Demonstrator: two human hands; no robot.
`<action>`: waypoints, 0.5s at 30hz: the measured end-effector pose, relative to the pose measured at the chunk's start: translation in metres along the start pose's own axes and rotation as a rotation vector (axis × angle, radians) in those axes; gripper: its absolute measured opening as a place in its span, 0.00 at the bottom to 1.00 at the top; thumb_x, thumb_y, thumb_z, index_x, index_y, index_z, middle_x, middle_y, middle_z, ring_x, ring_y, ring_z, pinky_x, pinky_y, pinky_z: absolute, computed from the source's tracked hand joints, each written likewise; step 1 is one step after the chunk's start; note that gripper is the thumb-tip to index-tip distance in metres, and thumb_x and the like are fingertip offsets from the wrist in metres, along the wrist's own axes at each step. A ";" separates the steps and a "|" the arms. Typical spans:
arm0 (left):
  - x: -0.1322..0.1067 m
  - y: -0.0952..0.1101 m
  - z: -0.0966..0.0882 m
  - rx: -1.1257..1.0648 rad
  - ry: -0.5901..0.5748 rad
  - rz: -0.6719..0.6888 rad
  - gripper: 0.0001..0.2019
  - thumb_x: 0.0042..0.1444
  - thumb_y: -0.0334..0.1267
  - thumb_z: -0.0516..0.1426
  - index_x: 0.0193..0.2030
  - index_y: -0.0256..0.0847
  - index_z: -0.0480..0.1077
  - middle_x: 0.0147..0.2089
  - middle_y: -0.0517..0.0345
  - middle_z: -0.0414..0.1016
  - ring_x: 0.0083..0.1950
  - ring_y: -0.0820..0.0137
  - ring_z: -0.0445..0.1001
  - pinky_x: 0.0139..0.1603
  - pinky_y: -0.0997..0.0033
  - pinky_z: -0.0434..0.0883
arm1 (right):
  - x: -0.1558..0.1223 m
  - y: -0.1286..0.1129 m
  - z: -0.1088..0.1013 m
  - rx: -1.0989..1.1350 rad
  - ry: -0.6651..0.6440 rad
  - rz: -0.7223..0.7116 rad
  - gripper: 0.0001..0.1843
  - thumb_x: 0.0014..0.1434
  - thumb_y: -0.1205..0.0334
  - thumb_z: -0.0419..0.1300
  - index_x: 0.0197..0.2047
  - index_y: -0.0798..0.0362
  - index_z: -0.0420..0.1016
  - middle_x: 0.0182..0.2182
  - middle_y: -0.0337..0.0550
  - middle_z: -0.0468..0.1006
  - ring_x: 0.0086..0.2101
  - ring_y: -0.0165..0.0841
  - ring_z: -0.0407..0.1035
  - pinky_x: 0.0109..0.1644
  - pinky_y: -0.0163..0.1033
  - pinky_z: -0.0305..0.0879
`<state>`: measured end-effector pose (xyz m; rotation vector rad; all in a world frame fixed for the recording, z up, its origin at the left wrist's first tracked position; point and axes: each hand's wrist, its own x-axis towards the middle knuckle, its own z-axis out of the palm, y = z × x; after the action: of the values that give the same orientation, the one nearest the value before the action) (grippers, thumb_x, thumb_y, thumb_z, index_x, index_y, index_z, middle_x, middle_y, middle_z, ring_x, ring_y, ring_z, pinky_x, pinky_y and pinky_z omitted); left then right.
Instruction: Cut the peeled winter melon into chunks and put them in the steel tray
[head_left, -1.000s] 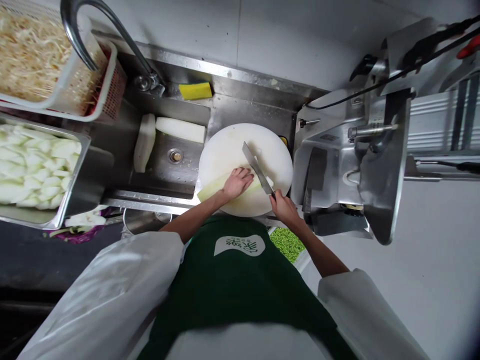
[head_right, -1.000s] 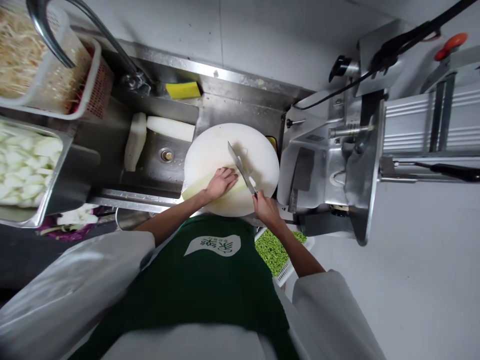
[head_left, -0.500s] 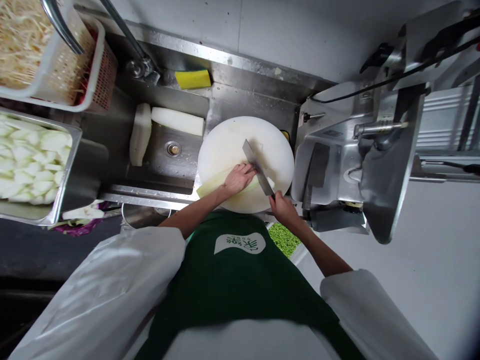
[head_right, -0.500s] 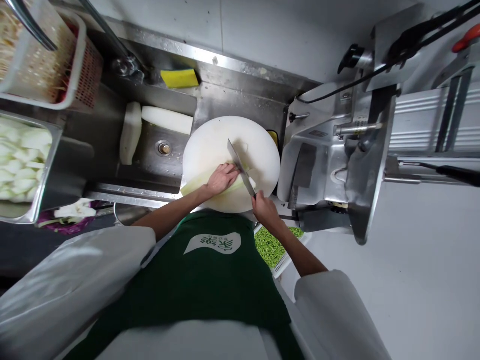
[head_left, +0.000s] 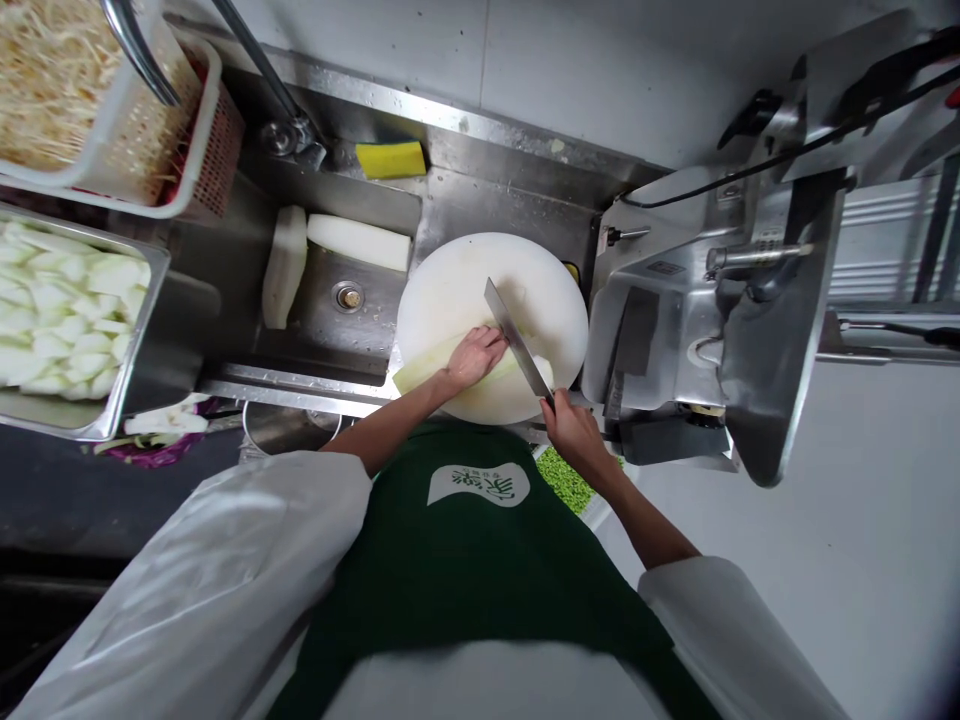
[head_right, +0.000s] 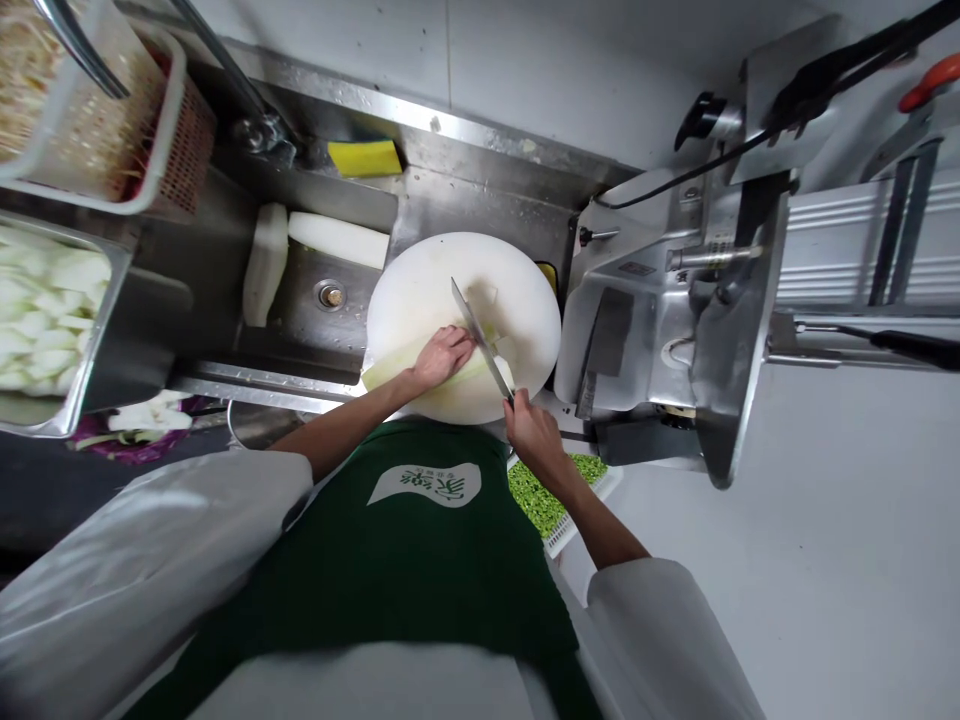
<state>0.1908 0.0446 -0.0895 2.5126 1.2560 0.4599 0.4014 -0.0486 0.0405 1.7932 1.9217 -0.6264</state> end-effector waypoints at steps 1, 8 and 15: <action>0.000 0.000 0.001 0.000 0.004 0.001 0.18 0.74 0.39 0.45 0.46 0.39 0.76 0.44 0.48 0.74 0.47 0.61 0.68 0.49 0.60 0.65 | -0.004 0.001 -0.001 0.003 -0.013 -0.005 0.16 0.77 0.53 0.44 0.53 0.56 0.64 0.36 0.52 0.82 0.38 0.45 0.79 0.38 0.39 0.61; -0.001 -0.005 0.004 -0.024 -0.006 0.024 0.18 0.74 0.40 0.45 0.49 0.39 0.76 0.45 0.48 0.74 0.46 0.61 0.68 0.50 0.59 0.66 | 0.023 -0.012 0.009 0.036 -0.056 0.016 0.17 0.77 0.54 0.44 0.54 0.59 0.63 0.39 0.56 0.82 0.41 0.45 0.79 0.40 0.39 0.63; -0.007 -0.007 0.003 -0.105 -0.022 -0.001 0.19 0.75 0.41 0.44 0.51 0.39 0.76 0.48 0.48 0.75 0.49 0.62 0.69 0.54 0.60 0.66 | 0.050 -0.024 0.018 0.065 -0.038 0.008 0.18 0.77 0.55 0.43 0.56 0.58 0.65 0.44 0.58 0.82 0.45 0.45 0.78 0.45 0.40 0.65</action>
<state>0.1826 0.0426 -0.0959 2.4228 1.1925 0.4835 0.3747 -0.0205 -0.0026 1.8139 1.8885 -0.7231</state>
